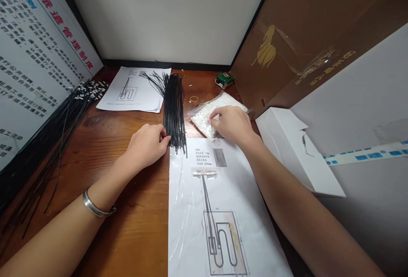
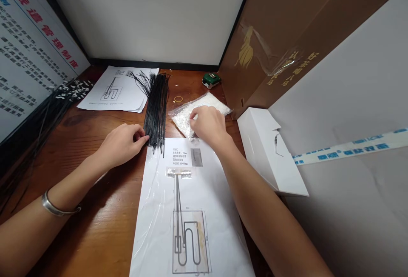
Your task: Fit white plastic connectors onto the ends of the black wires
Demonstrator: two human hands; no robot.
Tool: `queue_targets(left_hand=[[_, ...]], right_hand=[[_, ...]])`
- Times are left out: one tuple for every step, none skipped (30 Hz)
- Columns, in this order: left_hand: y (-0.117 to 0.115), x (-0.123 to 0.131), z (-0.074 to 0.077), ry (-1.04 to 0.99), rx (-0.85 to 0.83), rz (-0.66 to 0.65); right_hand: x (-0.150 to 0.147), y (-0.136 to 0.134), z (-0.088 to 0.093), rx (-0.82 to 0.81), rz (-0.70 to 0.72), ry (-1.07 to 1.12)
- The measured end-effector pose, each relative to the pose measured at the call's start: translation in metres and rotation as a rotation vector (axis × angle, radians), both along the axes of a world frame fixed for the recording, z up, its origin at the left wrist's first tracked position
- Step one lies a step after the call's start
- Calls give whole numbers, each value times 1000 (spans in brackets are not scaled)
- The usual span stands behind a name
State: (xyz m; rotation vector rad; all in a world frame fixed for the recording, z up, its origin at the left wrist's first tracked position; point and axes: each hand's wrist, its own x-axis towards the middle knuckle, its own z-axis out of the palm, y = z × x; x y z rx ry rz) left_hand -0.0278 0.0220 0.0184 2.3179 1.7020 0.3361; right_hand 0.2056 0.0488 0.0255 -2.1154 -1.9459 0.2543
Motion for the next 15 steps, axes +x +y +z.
queue_targets(left_hand=[[1,-1,0,-12,-12,10],[2,-1,-1,-28,-20,23],[2,-2,0,-45,-21,40],[2,-3,0,-62,-16,61],[2,-3,0,-76,-5,80],[2,-4,1,-86,11,96],[1,-4,1,-89,26,106],[1,-4,2,-85,40,111],[1,-3,3,-73,53,113],[0,-2,3,-56,67,114],[-1,-1,4,-39,84,112],[-2,0,5,-28,106,107],[-4,2,6,-24,131,92],[-6,4,6,-33,154,61],[-8,6,7,-50,172,6]], right_hand=[[0,0,0,4,-3,11],[1,0,0,9,-8,22],[1,1,-1,14,-13,32],[2,1,-1,16,-16,40],[2,1,0,18,-19,47],[3,1,0,18,-20,53],[3,1,0,16,-20,57],[3,1,1,14,-19,60],[3,1,2,12,-18,61],[3,0,2,11,-17,57],[3,0,2,12,-15,52],[3,0,2,14,-10,46],[3,0,2,16,-5,42],[3,0,2,18,1,40],[3,0,1,18,9,41]])
